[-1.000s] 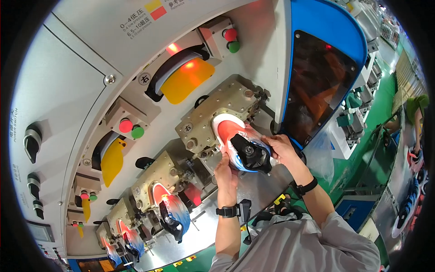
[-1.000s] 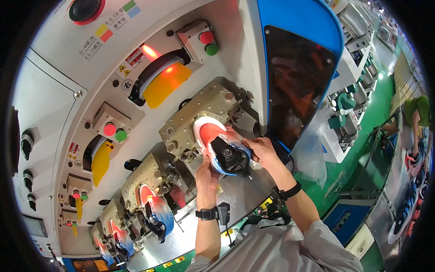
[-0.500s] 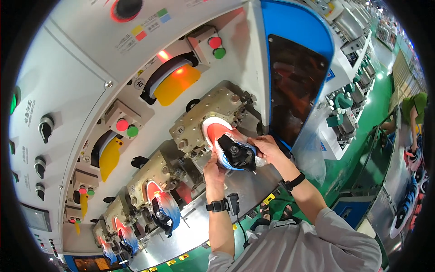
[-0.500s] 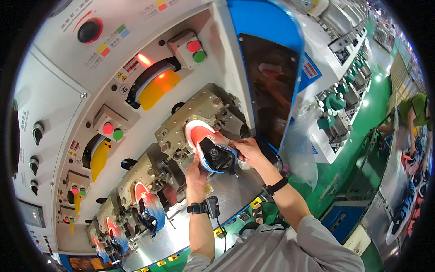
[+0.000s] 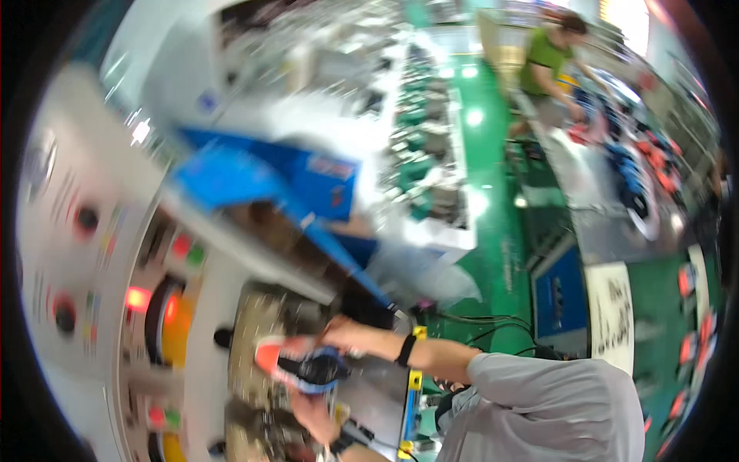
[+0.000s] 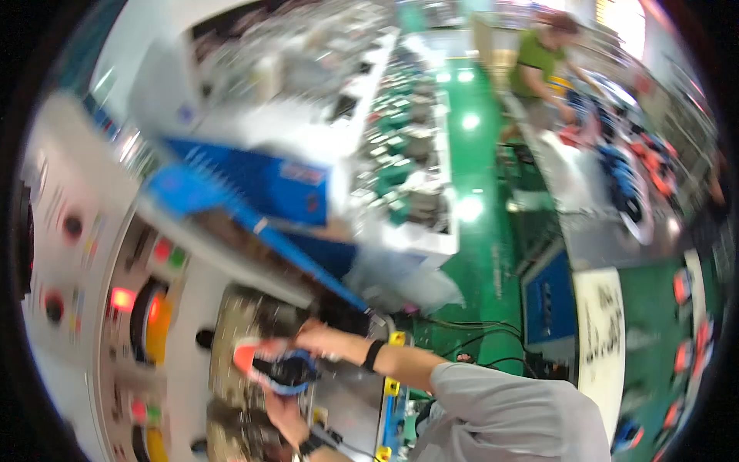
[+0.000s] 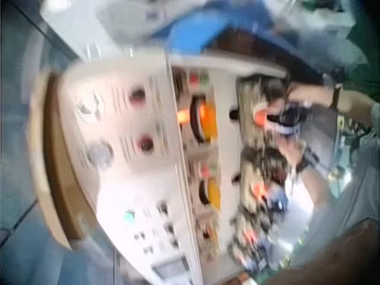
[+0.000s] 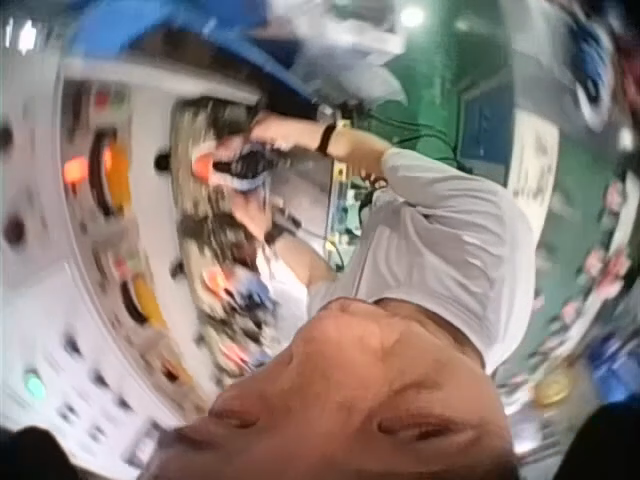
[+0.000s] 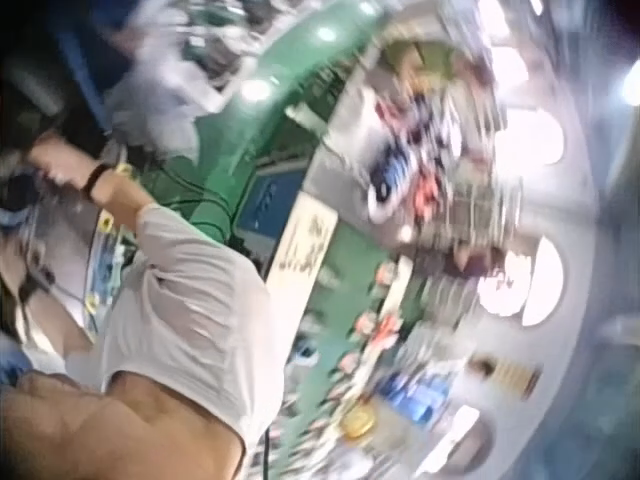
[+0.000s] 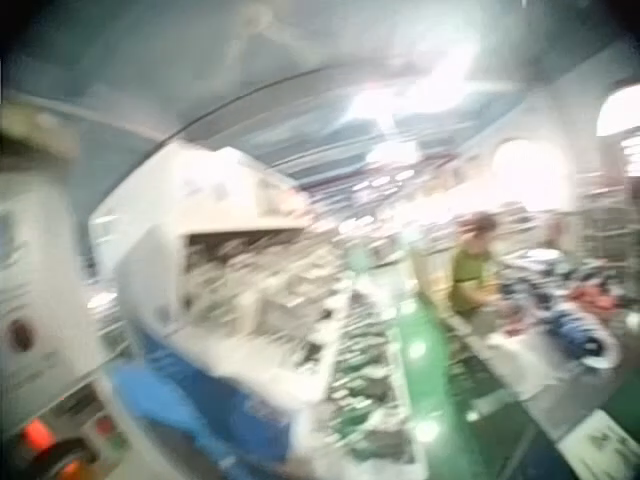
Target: Loading shoe uppers onto lasts and placing them into a lasting machine for heat shaping.
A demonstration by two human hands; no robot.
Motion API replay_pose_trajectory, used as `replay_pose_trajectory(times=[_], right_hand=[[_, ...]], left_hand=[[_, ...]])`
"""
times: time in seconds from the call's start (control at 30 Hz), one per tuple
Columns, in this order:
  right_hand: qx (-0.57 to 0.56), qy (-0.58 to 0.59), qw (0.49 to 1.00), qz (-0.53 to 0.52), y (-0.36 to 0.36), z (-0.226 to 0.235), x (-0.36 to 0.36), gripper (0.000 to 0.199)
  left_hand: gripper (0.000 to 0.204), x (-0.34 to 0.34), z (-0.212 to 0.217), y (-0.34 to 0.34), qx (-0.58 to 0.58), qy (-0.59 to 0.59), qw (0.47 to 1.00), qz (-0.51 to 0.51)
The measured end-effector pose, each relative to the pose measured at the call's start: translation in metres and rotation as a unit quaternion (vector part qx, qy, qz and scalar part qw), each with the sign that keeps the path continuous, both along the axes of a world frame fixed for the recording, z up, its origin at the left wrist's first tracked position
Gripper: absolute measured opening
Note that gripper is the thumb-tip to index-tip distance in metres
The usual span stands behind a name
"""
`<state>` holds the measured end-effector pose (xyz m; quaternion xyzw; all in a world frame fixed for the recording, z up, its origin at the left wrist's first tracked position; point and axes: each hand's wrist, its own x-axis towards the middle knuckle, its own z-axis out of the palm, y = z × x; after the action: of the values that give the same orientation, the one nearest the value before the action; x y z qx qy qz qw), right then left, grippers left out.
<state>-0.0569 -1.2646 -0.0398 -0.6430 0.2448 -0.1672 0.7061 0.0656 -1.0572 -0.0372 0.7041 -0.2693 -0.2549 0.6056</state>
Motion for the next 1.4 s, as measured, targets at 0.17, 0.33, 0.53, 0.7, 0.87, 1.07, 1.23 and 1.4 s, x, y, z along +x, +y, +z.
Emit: replay_pose_trajectory(times=[0.17, 0.33, 0.53, 0.7, 0.87, 1.07, 1.23, 1.4], right_hand=[[0.106, 0.018, 0.994, -0.034, 0.01, -0.004, -0.008, 0.033], [0.055, -0.028, 0.994, -0.094, 0.022, -0.005, -0.051, 0.036], [-0.044, 0.079, 0.992, -0.089, 0.043, -0.061, -0.194, 0.025], [0.044, 0.19, 0.934, -0.3, 0.09, -0.1, -0.375, 0.029], [0.085, 0.264, 0.887, -0.368, 0.159, -0.148, -0.514, 0.026], [0.224, 0.171, 0.828, -0.484, 0.232, -0.145, -0.597, 0.015], [0.276, 0.148, 0.766, -0.561, 0.267, -0.166, -0.651, 0.017], [0.214, 0.121, 0.727, -0.641, 0.277, -0.151, -0.665, 0.019]], left_hand=[[0.038, -0.01, -0.019, -0.071, -0.186, 0.401, 0.896, -0.041], [0.038, -0.04, -0.028, -0.095, -0.156, 0.435, 0.879, -0.117], [0.038, -0.093, -0.029, -0.119, -0.134, 0.464, 0.856, -0.184], [0.039, -0.166, -0.04, -0.117, -0.131, 0.489, 0.839, -0.199], [0.041, -0.252, -0.047, -0.088, -0.12, 0.514, 0.825, -0.202], [0.044, -0.317, -0.044, -0.055, -0.094, 0.529, 0.815, -0.217], [0.046, -0.387, -0.048, -0.075, -0.015, 0.546, 0.785, -0.291], [0.04, -0.43, -0.018, -0.101, 0.116, 0.382, 0.865, -0.304]])
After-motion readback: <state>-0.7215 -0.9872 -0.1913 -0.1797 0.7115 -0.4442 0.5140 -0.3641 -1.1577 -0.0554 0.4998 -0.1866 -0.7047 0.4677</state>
